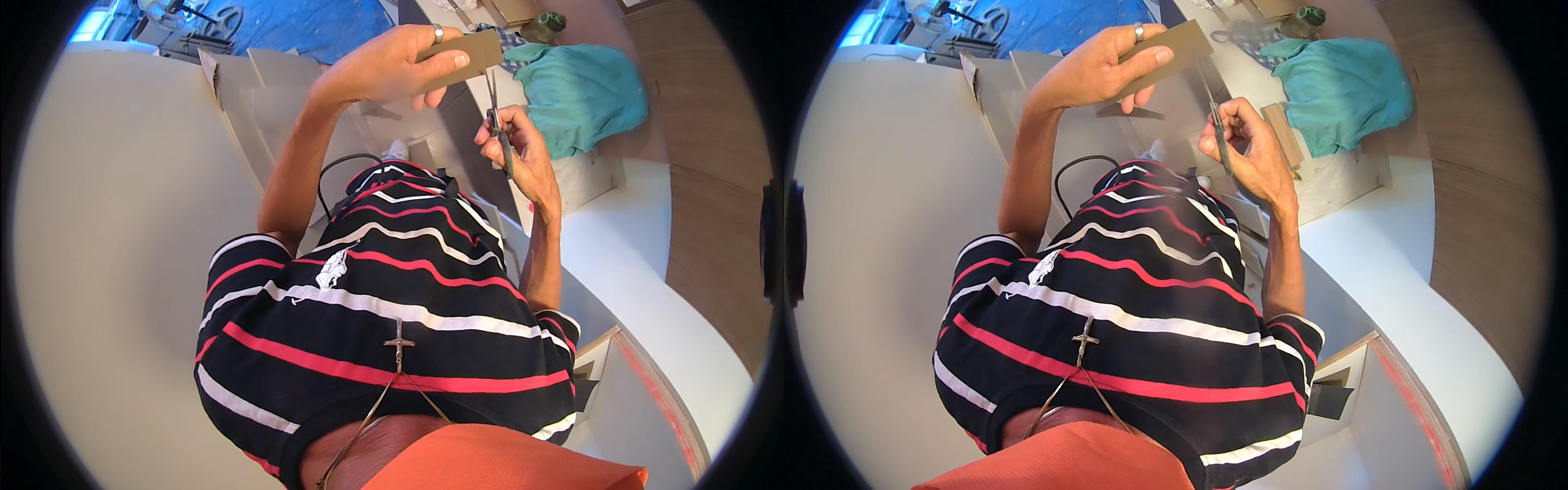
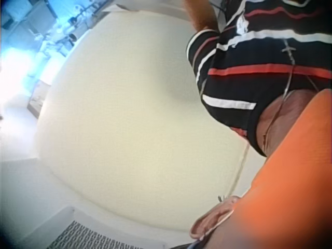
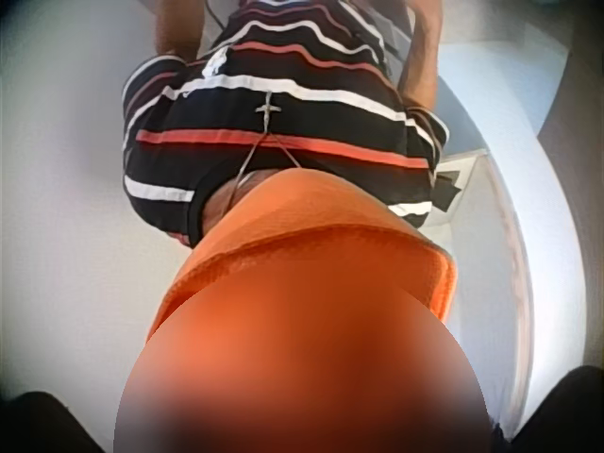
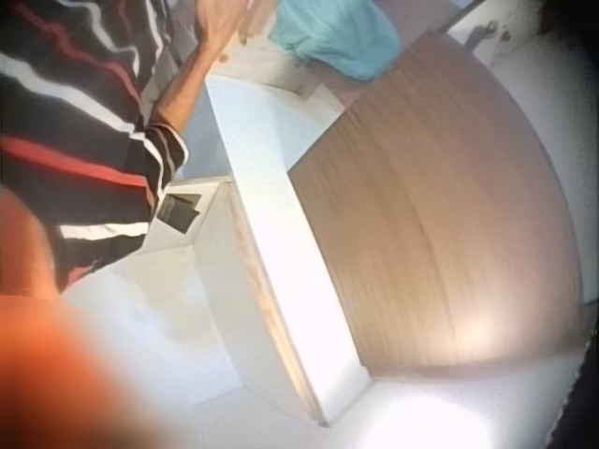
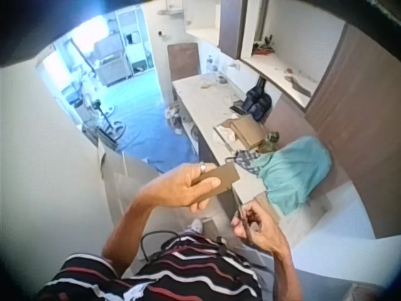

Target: The person cuts narrow strips of wood veneer using scissors, then fits them along the edge of a white cabinet. They repeatedly trim the veneer, test the fit, and mark the edge with a pencil to guide further cuts.

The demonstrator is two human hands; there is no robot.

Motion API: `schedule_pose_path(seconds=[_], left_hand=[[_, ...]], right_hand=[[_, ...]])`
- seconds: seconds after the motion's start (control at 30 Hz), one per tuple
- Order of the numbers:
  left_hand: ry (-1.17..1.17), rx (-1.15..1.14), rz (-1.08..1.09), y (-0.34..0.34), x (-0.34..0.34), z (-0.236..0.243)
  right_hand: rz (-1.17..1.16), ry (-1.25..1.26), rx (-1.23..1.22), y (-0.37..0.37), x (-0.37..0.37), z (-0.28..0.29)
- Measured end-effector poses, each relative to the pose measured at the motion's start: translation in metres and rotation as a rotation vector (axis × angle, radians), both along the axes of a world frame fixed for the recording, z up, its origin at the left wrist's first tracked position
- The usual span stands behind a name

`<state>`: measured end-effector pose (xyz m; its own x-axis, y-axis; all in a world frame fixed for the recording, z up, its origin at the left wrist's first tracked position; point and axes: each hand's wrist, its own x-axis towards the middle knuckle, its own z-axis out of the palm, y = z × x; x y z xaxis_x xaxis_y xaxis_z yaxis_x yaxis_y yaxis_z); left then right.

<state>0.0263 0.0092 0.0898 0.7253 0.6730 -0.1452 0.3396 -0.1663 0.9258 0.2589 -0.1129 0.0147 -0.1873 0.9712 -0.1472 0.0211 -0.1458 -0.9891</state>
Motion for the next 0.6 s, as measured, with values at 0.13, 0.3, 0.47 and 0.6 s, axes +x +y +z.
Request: schedule_pose_path(seconds=[0.13, 0.3, 0.47, 0.6], left_hand=[[0.005, -0.036, -0.029, -0.001, 0.001, -0.001], [0.016, -0.059, -0.066, -0.003, 0.000, -0.001], [0.038, -0.051, -0.079, -0.003, 0.002, -0.001], [0.035, -0.063, -0.062, -0.002, 0.002, -0.001]], right_hand=[[0.021, -0.127, 0.097, 0.007, 0.000, 0.005], [0.010, -0.249, 0.129, 0.008, 0.002, 0.014], [-0.015, -0.284, 0.181, 0.008, 0.001, 0.019], [-0.020, -0.294, 0.215, 0.011, 0.000, 0.020]])
